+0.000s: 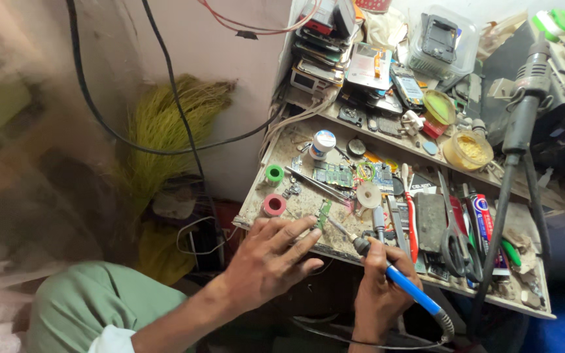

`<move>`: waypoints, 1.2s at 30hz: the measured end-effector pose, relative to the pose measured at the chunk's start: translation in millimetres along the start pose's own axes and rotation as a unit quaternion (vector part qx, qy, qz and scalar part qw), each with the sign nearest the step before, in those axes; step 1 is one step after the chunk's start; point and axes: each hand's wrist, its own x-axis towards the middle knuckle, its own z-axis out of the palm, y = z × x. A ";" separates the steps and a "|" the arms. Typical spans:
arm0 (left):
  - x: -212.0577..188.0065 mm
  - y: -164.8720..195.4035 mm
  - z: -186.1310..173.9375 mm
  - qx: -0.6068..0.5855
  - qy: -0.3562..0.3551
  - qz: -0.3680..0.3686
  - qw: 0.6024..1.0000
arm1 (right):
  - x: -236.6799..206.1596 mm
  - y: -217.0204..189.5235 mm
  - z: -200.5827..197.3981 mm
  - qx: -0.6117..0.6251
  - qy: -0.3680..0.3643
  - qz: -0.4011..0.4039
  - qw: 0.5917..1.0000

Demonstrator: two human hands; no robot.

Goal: The person sits on the floor and uses a soldering iron to work on a small green circuit board. They hold the board with tweezers in the left hand and apply the soldering iron with the right hand, focusing on specific components. The person occasionally picks up solder wire to feed into the joint.

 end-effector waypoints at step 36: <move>133.2 -100.7 -18.5 -0.131 -0.236 -0.225 0.936 | 0.4 11.7 7.5 0.034 0.030 0.004 0.999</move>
